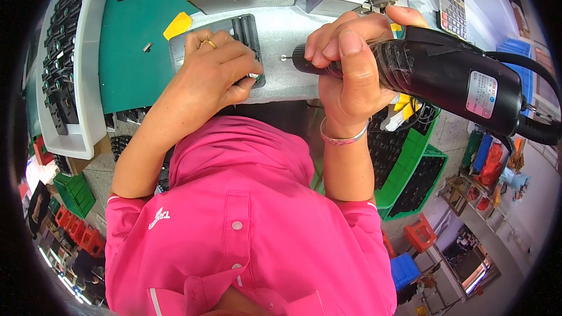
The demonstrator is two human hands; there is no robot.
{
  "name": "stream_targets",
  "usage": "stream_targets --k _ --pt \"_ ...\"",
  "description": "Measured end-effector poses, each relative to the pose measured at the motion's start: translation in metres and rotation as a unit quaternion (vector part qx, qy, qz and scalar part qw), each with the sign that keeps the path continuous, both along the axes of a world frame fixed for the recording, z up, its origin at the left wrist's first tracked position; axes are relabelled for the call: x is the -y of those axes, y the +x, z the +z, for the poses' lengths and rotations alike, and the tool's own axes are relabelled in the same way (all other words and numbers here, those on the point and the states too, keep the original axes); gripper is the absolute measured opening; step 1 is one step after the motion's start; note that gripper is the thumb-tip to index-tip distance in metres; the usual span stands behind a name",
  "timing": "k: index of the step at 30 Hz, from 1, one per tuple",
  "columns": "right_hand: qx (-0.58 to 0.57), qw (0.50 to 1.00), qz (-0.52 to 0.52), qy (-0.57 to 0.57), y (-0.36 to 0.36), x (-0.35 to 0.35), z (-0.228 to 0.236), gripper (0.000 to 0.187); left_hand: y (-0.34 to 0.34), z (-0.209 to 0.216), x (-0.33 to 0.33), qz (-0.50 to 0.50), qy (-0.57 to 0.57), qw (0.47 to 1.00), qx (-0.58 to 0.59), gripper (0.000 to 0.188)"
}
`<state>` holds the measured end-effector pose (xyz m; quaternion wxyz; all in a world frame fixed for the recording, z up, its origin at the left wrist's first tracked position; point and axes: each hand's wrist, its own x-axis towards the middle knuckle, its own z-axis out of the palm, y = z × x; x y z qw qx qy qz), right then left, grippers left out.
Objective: The person assembles plastic housings by fastening screws into them with an electric screwdriver.
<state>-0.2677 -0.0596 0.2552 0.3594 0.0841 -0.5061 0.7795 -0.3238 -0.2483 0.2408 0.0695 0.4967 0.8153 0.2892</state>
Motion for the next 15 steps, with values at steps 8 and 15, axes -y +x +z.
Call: stream_targets --k 8,15 --pt "-0.005 1.000 0.026 -0.008 0.001 0.002 0.003 0.049 0.023 -0.023 0.019 0.079 0.089 0.988 -0.097 0.031" --pt "-0.001 0.999 0.054 0.006 -0.004 0.011 0.006 0.050 0.030 -0.040 0.021 0.130 0.096 0.971 -0.178 0.035"
